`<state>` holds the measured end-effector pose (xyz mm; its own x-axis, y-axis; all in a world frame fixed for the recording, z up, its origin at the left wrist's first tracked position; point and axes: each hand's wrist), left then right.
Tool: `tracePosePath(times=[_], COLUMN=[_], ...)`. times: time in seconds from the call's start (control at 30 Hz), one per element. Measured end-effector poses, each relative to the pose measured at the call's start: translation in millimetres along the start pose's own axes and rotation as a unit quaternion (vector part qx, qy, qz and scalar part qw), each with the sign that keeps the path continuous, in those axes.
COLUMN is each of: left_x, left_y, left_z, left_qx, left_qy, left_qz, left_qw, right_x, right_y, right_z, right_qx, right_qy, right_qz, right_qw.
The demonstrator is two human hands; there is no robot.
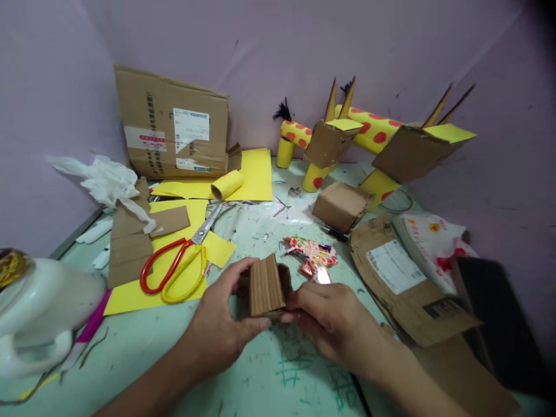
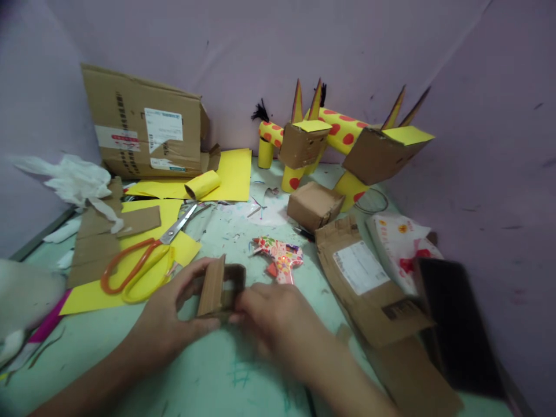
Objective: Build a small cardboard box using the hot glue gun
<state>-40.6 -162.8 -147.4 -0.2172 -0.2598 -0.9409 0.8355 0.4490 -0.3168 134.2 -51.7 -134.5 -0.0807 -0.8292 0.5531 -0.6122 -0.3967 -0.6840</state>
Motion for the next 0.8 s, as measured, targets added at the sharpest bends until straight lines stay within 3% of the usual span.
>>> tracePosePath(times=[0.3,0.63,0.73,0.8], left_x=[0,-8,-7,-7], left_y=[0.2,1.4,-0.5,-1.9], left_z=[-1,0,-1,-2], left_qx=[0.013,-0.003,-0.012,-0.019], left_qy=[0.019,-0.001,-0.014,-0.033], left_qz=[-0.014,0.002,0.047,0.075], left_qw=[1.0,1.0,0.999,0.996], right_x=[-5,-3,-2,-4], right_y=[6,5,-8,-20], right_z=[5,4,2,-1], right_qx=[-0.04,-0.037,-0.119,-0.177], right_qy=[-0.024,-0.011,0.053,0.177], right_qz=[0.009,-0.012,-0.018,0.082], right_qw=[0.999,0.999,0.991,0.965])
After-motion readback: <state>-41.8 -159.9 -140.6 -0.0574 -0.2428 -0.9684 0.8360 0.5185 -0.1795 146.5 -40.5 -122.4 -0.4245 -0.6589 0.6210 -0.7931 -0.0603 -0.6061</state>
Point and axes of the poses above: each hand's wrist, its own z-axis away from the middle knuckle, its own y-axis out of the palm, x = y × z, and after that the axes turned 11 degrees about -x, right-handed
